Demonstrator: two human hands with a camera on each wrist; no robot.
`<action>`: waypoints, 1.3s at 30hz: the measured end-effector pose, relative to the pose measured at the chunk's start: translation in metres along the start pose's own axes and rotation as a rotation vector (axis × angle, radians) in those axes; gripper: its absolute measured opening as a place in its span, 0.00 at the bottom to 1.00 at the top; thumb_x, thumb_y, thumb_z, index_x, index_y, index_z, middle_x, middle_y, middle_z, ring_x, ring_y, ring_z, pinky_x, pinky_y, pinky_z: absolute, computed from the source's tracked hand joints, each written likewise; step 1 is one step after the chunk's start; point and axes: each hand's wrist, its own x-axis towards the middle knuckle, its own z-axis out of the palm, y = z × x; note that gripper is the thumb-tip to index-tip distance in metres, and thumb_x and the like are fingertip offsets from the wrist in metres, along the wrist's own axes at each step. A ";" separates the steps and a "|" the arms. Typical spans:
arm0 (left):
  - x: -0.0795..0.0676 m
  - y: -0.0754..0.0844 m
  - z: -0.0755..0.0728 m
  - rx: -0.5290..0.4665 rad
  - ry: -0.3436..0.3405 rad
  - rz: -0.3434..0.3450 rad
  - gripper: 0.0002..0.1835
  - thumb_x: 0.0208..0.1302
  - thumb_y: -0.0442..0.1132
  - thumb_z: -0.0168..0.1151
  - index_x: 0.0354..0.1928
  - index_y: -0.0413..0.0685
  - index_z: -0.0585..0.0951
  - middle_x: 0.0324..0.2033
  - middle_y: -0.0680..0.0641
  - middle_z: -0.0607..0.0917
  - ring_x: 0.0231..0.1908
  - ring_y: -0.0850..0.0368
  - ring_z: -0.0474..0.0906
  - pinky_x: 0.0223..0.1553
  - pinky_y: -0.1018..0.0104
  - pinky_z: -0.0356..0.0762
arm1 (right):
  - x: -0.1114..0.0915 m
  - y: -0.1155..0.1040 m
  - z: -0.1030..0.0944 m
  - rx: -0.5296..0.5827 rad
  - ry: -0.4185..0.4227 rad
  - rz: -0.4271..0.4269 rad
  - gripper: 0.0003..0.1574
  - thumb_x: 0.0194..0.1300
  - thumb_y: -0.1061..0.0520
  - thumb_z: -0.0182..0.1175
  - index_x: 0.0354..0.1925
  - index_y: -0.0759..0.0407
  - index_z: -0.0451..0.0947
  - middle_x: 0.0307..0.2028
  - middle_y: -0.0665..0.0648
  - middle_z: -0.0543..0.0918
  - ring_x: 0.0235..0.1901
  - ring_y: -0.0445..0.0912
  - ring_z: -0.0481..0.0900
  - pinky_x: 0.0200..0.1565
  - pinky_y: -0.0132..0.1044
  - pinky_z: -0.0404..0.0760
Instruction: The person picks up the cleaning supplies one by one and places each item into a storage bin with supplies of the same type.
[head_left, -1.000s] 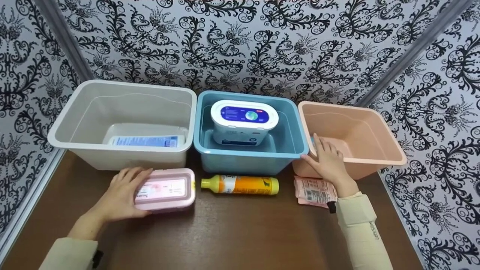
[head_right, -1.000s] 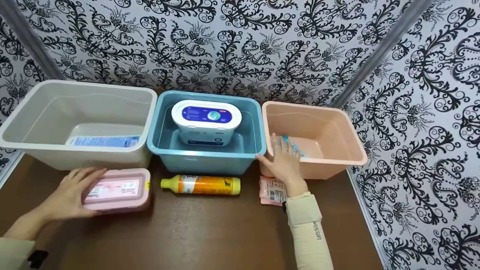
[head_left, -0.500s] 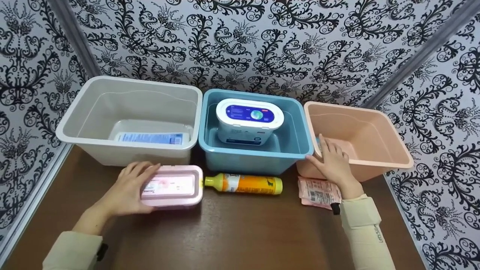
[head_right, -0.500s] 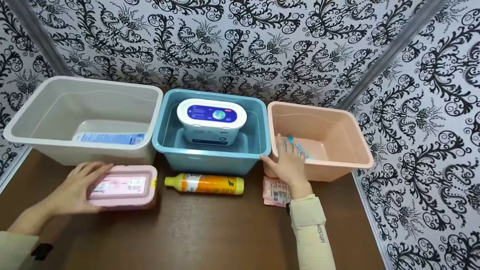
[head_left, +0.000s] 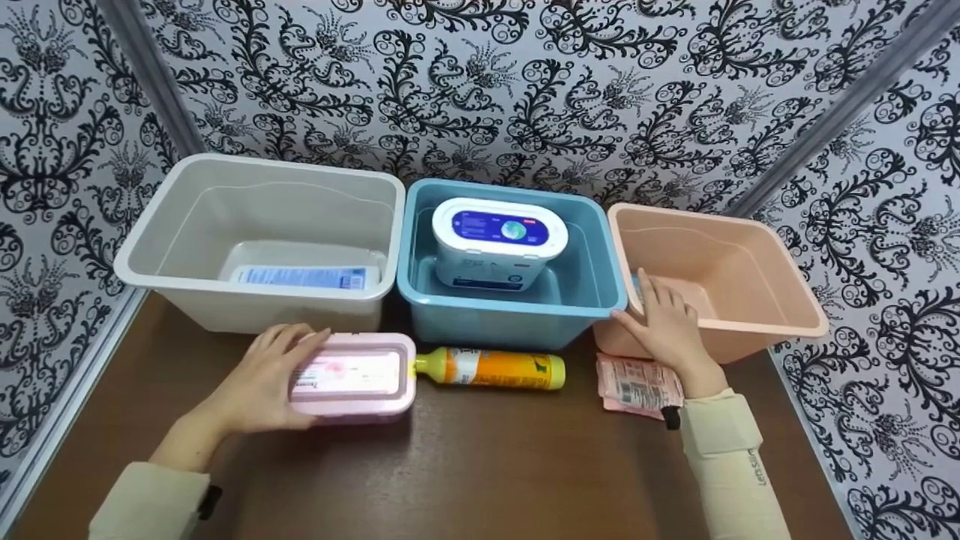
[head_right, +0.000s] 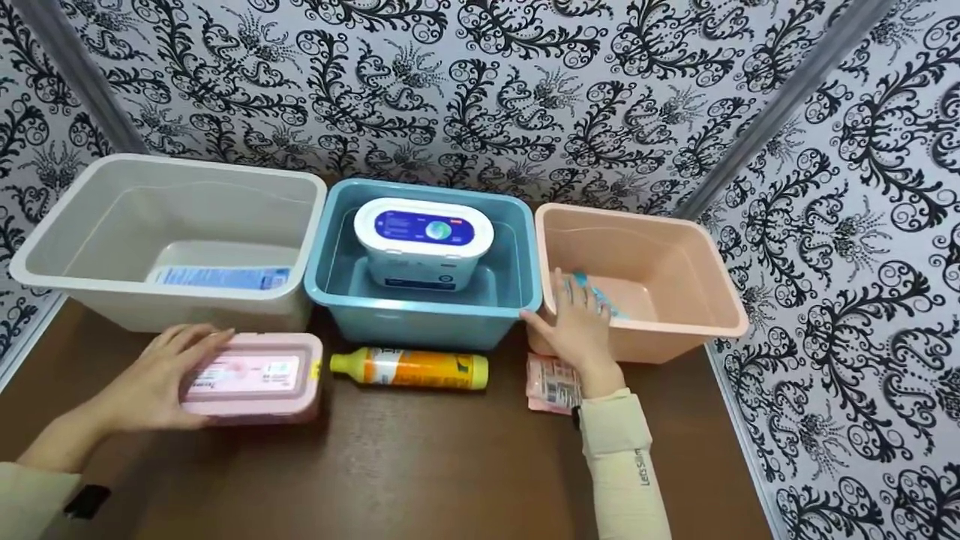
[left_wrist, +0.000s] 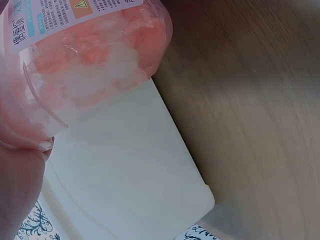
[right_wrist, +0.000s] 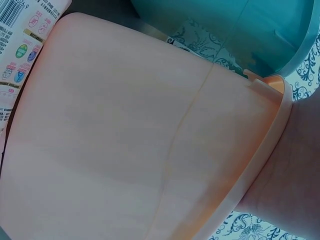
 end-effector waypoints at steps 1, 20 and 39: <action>0.000 0.001 0.000 0.001 -0.009 -0.007 0.56 0.23 0.54 0.76 0.65 0.46 0.67 0.55 0.42 0.71 0.57 0.44 0.61 0.57 0.41 0.59 | 0.000 0.000 0.000 -0.002 -0.001 -0.001 0.54 0.64 0.30 0.47 0.73 0.58 0.41 0.69 0.69 0.55 0.67 0.68 0.51 0.59 0.67 0.53; 0.005 0.010 -0.011 0.024 -0.050 -0.006 0.56 0.26 0.55 0.75 0.65 0.46 0.66 0.55 0.40 0.70 0.56 0.42 0.61 0.57 0.40 0.60 | 0.002 0.006 -0.002 -0.009 -0.030 -0.068 0.41 0.71 0.36 0.37 0.73 0.54 0.47 0.71 0.63 0.55 0.69 0.63 0.51 0.61 0.70 0.47; 0.013 0.026 -0.022 0.028 -0.096 -0.014 0.57 0.29 0.59 0.75 0.67 0.48 0.65 0.58 0.41 0.68 0.58 0.44 0.58 0.55 0.40 0.64 | 0.002 0.013 0.002 -0.027 -0.001 -0.160 0.33 0.74 0.47 0.39 0.71 0.56 0.52 0.71 0.61 0.56 0.71 0.62 0.50 0.65 0.68 0.44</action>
